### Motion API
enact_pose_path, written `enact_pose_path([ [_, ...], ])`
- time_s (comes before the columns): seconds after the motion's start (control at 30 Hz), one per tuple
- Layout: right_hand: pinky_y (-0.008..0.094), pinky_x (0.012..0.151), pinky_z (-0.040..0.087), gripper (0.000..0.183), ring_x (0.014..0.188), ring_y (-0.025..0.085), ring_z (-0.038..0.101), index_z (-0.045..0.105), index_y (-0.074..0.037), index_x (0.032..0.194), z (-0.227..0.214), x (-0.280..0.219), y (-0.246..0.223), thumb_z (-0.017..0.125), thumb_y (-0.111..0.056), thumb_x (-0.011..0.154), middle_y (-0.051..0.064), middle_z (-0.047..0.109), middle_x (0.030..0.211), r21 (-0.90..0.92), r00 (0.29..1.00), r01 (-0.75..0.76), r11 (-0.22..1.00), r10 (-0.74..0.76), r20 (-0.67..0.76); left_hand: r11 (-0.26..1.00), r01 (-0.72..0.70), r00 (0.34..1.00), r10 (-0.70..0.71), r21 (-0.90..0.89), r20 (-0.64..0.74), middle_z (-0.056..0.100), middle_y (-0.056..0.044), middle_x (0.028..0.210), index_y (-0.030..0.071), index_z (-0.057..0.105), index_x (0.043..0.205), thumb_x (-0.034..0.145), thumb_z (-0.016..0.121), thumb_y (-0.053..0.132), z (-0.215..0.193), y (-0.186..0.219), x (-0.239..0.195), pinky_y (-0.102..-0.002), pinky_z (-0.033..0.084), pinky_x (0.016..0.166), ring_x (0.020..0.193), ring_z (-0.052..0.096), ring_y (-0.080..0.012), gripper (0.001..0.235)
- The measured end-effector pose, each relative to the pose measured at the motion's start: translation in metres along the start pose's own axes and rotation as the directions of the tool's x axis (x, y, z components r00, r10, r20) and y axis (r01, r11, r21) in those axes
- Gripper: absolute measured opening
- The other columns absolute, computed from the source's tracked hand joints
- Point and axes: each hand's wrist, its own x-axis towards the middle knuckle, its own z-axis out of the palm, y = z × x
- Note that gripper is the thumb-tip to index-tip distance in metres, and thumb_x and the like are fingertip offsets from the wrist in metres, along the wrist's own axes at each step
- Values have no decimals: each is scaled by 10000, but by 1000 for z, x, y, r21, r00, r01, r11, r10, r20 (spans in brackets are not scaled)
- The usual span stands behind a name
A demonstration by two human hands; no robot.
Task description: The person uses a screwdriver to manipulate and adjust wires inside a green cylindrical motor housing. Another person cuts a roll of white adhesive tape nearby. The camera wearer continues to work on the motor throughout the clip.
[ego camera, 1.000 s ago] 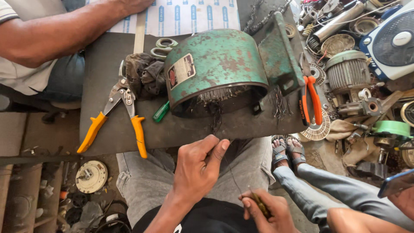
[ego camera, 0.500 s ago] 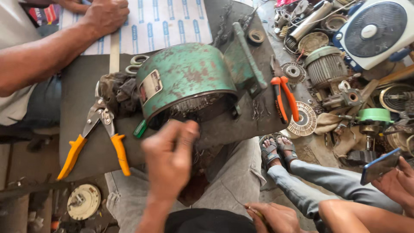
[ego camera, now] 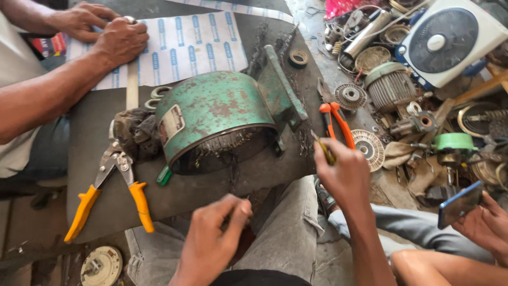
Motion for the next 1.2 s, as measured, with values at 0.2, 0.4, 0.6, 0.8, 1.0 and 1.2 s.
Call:
enact_pose_path([
  [0.2,452,638,492,206,710,369,678,761,-73,1114,0,14,-22,706,-256,1040,202,693,808,-45,992,86,995,-89,-89,998,54,998,-54,-16,19,686,-151,713,-2,693,894,956,654,209,-2,-14,-12,-349,512,609,641,678,-269,223],
  [0.4,341,527,460,125,571,168,621,767,-76,1016,23,-66,-55,742,-172,940,76,723,740,283,988,-151,947,141,57,997,-59,975,67,42,-212,726,-159,913,14,675,1016,947,648,133,6,-32,-7,-383,543,719,842,725,-326,140],
  [0.6,269,746,560,214,871,101,741,737,-25,1127,79,-65,-91,730,-140,946,71,763,968,559,991,-9,829,-67,116,982,-181,945,188,52,-269,709,-175,1024,14,614,1155,977,616,92,11,-38,1,-400,543,797,935,715,-335,195],
  [0.8,223,530,367,243,622,45,519,753,3,1109,83,-50,-95,719,-161,933,8,698,821,667,805,-572,478,169,569,1000,-15,962,10,-16,-273,720,-138,947,30,660,1114,943,635,109,-1,-46,-9,-357,543,651,820,729,-265,190],
  [1.0,220,461,265,290,520,34,395,716,18,1138,52,-72,-77,713,-163,912,7,627,734,647,714,-691,322,168,679,1000,-2,970,-1,-12,-243,729,-126,940,31,688,1084,951,634,139,-1,-50,-15,-350,529,623,803,725,-256,179],
  [1.2,215,464,269,292,539,29,416,736,19,1137,26,-112,-71,718,-165,910,8,637,754,629,710,-695,349,196,676,981,29,993,-50,-190,-105,780,-102,930,28,723,1129,978,613,228,4,-44,-10,-319,552,656,796,751,-187,274],
])
